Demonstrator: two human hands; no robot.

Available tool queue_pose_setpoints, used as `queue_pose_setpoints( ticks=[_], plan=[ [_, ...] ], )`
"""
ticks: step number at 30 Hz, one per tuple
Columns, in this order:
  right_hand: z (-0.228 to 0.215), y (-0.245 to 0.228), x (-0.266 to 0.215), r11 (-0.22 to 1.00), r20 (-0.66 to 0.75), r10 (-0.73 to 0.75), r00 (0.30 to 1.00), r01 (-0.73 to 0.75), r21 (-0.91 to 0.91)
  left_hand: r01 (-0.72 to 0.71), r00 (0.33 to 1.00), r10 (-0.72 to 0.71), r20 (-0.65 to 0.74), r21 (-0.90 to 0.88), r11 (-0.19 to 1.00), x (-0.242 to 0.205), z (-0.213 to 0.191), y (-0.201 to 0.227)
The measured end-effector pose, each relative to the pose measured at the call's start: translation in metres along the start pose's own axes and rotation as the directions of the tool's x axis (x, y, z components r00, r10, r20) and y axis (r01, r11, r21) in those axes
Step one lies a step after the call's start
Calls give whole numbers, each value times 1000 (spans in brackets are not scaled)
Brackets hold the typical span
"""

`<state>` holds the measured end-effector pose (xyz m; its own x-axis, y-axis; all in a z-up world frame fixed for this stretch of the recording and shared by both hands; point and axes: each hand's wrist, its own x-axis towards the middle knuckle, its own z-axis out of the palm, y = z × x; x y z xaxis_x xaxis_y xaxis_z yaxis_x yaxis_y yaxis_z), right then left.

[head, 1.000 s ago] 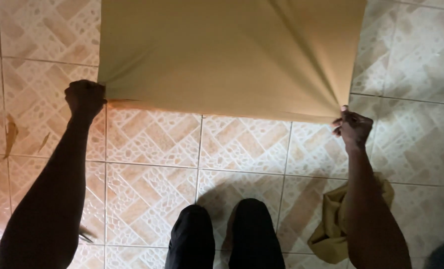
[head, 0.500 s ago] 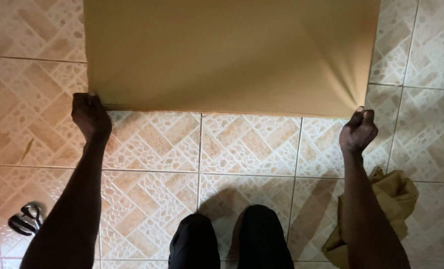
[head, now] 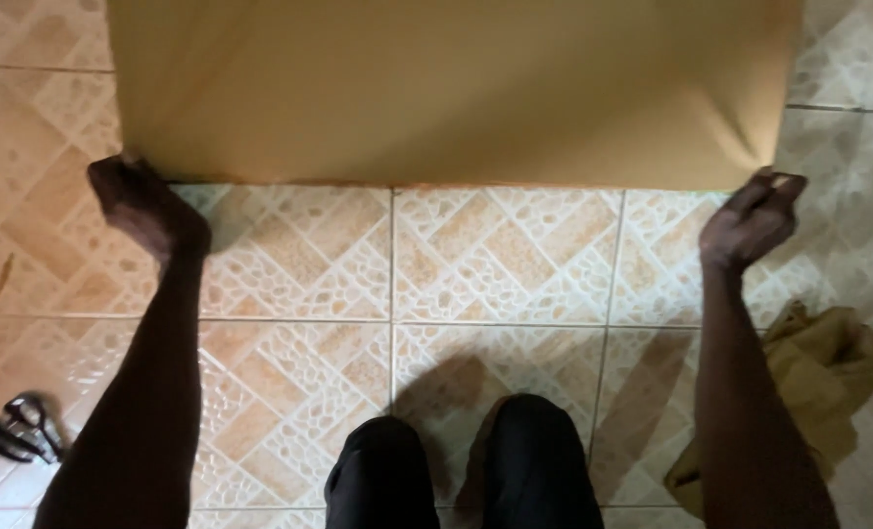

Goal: Smoothing, aligning, and folding large sheets of tan fabric on a tiled floor to organize them.

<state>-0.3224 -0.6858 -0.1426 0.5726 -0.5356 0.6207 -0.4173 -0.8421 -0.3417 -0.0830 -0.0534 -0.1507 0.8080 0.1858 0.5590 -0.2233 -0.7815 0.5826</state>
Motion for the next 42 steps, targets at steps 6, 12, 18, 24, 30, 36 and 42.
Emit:
queue_pose_setpoints(
  ticks=[6,12,18,24,30,36,42],
  plan=[
    [6,22,-7,1000,2,4,1000,-4,-1,-7,1000,8,-28,53,999,-3,5,-8],
    [1,8,-1,995,-25,-63,998,61,-75,-11,999,17,-29,191,982,-5,15,-30],
    [-1,-7,2,996,-34,-79,996,77,-54,-18,998,26,-49,154,988,-4,15,-28],
    [-3,-9,4,997,-52,-58,997,55,-47,-55,998,58,-24,112,992,-6,14,-31],
    [-5,-10,4,953,-19,213,977,-203,226,-105,994,103,20,65,992,-10,13,-34],
    [-9,-13,3,960,27,194,981,-195,199,-77,997,76,19,76,994,-10,10,-32],
    [-16,-36,10,985,-3,73,997,-72,160,-125,992,124,15,120,985,-10,13,-42]
  ],
)
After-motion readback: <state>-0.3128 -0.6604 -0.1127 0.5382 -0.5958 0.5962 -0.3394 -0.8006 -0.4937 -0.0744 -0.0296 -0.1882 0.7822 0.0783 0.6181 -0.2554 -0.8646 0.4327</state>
